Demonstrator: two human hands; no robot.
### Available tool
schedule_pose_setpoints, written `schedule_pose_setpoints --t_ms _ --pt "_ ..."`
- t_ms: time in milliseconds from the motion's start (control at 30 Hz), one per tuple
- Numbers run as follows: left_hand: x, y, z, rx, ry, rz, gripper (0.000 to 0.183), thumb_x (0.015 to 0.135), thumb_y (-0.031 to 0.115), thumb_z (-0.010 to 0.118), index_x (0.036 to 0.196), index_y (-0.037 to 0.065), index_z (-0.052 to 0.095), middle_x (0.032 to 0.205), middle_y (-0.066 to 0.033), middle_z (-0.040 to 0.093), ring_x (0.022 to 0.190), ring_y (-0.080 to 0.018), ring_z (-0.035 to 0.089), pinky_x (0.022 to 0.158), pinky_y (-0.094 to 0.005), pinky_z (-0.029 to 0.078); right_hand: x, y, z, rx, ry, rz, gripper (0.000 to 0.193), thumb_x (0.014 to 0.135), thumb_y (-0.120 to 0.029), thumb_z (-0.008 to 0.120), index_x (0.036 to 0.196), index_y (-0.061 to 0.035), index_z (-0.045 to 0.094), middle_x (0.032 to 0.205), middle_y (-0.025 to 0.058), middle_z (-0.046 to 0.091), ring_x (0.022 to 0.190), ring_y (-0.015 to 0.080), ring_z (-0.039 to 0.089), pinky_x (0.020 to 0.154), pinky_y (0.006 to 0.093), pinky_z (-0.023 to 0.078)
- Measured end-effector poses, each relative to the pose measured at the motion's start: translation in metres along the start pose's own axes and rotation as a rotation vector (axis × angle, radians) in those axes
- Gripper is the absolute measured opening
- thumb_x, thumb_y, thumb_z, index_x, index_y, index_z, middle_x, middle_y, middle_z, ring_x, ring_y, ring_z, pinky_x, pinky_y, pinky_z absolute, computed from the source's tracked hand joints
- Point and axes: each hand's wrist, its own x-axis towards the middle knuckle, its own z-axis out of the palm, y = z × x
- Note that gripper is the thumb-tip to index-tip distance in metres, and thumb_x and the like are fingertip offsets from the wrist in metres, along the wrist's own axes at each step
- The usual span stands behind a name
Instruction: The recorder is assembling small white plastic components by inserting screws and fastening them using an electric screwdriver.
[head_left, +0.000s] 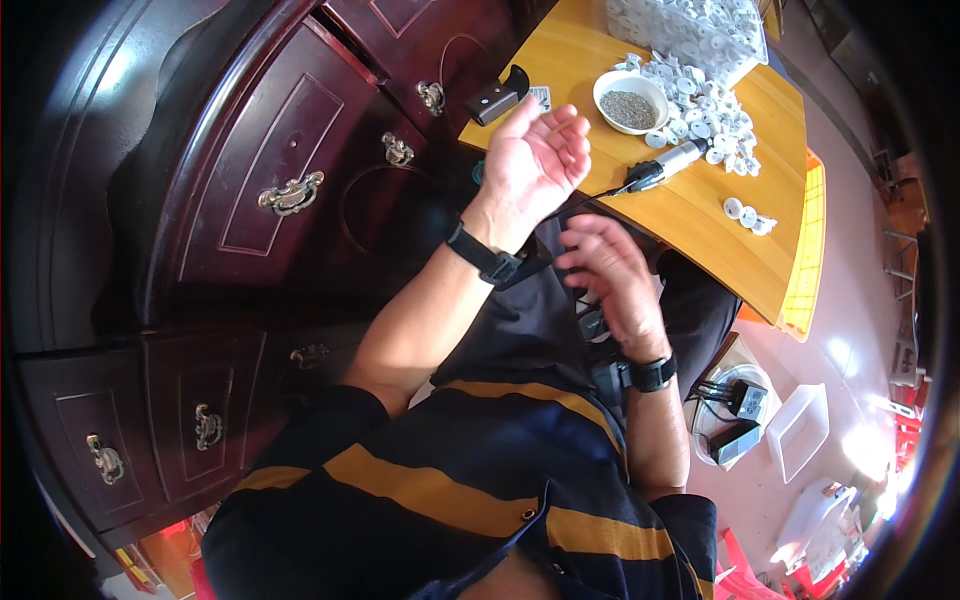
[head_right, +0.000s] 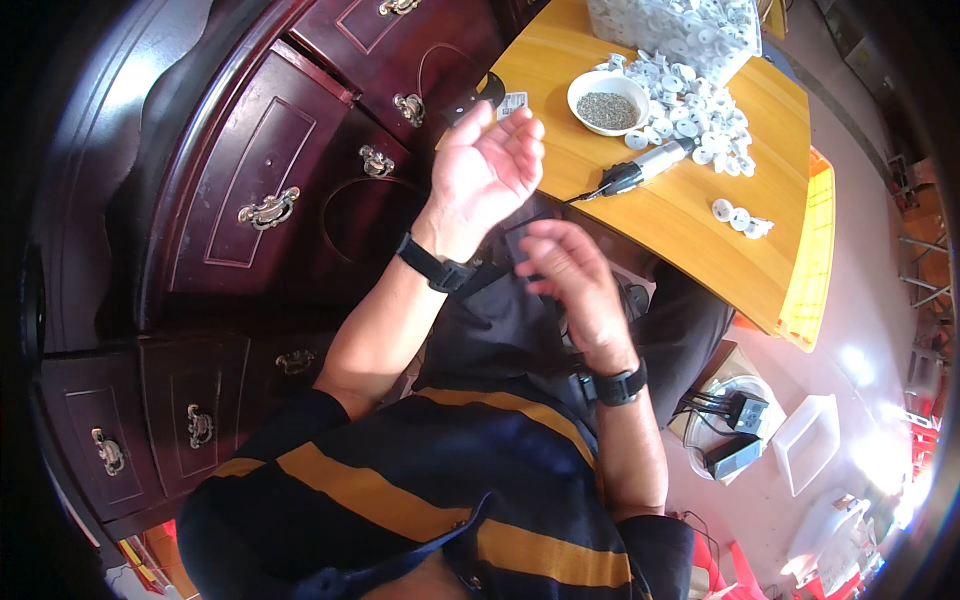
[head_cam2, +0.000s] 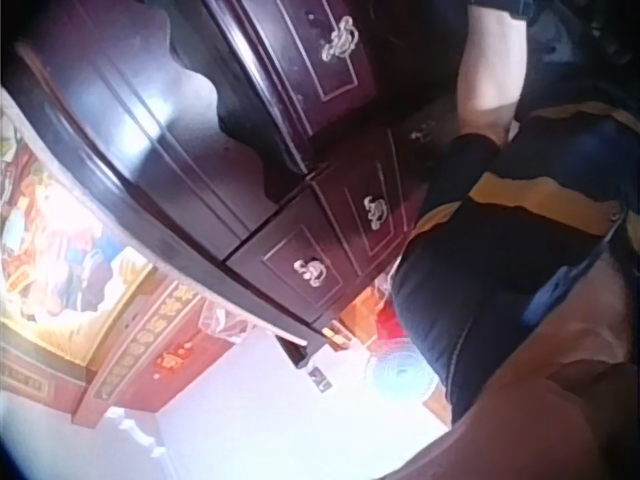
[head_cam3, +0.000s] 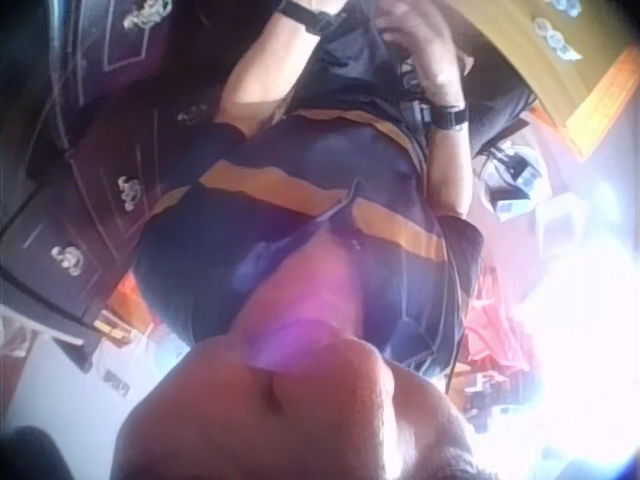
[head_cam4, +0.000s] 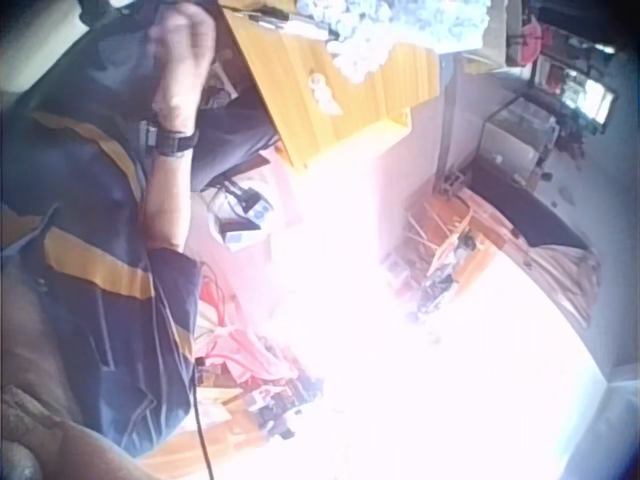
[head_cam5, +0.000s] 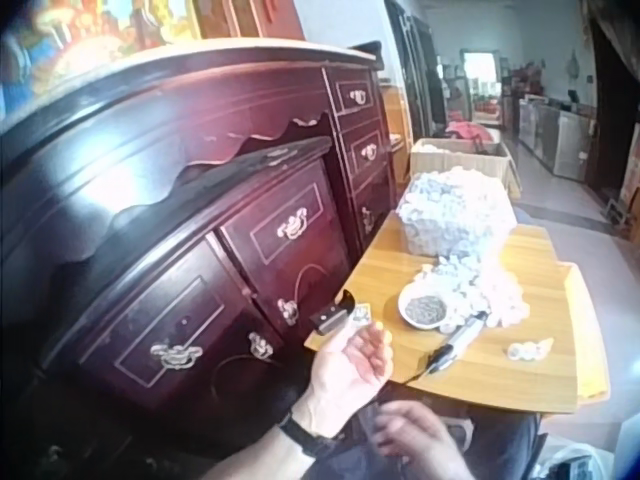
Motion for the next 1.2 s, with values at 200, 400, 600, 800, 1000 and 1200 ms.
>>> schedule_pose_setpoints --t_ms 200,400,600,800,1000,1200 --pt "0.001 0.021 0.004 -0.216 -0.073 0.051 0.046 0.101 0.045 0.048 0.101 0.001 0.062 0.092 -0.015 0.069 0.079 -0.0246 0.066 0.073 -0.0354 0.056 0.007 0.036 0.024 0.09 -0.34 0.001 0.067 0.088 -0.018 0.077 0.144 -0.0043 0.043 0.116 0.0033 0.063 0.1 0.0116 0.059 0.086 0.0285 0.05" --pt "-0.007 0.018 0.005 0.288 -0.064 0.258 0.046 0.101 0.043 0.048 0.105 0.001 0.065 0.094 -0.0114 0.068 0.074 -0.0216 0.068 0.069 -0.0345 0.057 0.013 0.042 0.037 0.009 -0.237 0.039 0.033 0.089 -0.022 0.077 0.114 -0.0075 0.061 0.091 -0.0021 0.066 0.083 0.0064 0.061 0.073 0.0236 0.05" --pt "-0.006 0.009 0.007 2.149 -0.191 1.358 0.022 0.084 0.009 0.071 0.104 0.006 0.063 0.086 -0.0072 0.064 0.067 -0.0181 0.062 0.061 -0.0298 0.051 0.009 0.043 0.046 -0.159 -0.215 0.044 0.033 0.088 -0.027 0.077 0.109 -0.0061 0.062 0.084 -0.0008 0.066 0.068 0.0073 0.062 0.063 0.0243 0.05" --pt "0.001 0.023 0.006 1.221 0.006 0.637 0.019 0.095 0.017 0.063 0.109 0.005 0.061 0.095 -0.0043 0.066 0.074 -0.0101 0.064 0.064 -0.0248 0.052 0.011 0.036 0.064 -0.572 -0.059 -0.231 0.043 0.078 -0.03 0.084 0.102 -0.0021 0.063 0.068 0.004 0.063 0.058 0.0096 0.059 0.056 0.0289 0.049" --pt "-0.008 0.028 0.011 0.575 -0.012 0.291 0.023 0.096 0.026 0.063 0.109 0.008 0.063 0.092 -0.0054 0.068 0.073 -0.0143 0.066 0.064 -0.0291 0.053 0.007 0.031 0.063 -0.691 -0.044 -0.308 0.044 0.079 -0.03 0.086 0.101 -0.0022 0.06 0.068 -0.0004 0.062 0.06 0.0042 0.056 0.055 0.0229 0.046" --pt "-0.009 0.035 0.008 0.312 -0.112 0.228 0.026 0.096 0.032 0.063 0.105 0.008 0.066 0.092 -0.0059 0.07 0.075 -0.0167 0.067 0.07 -0.0329 0.053 0.005 0.023 0.064 -0.701 -0.015 -0.356 0.039 0.074 -0.025 0.085 0.092 -0.0018 0.059 0.066 0.0067 0.063 0.055 0.0125 0.06 0.055 0.0291 0.049"
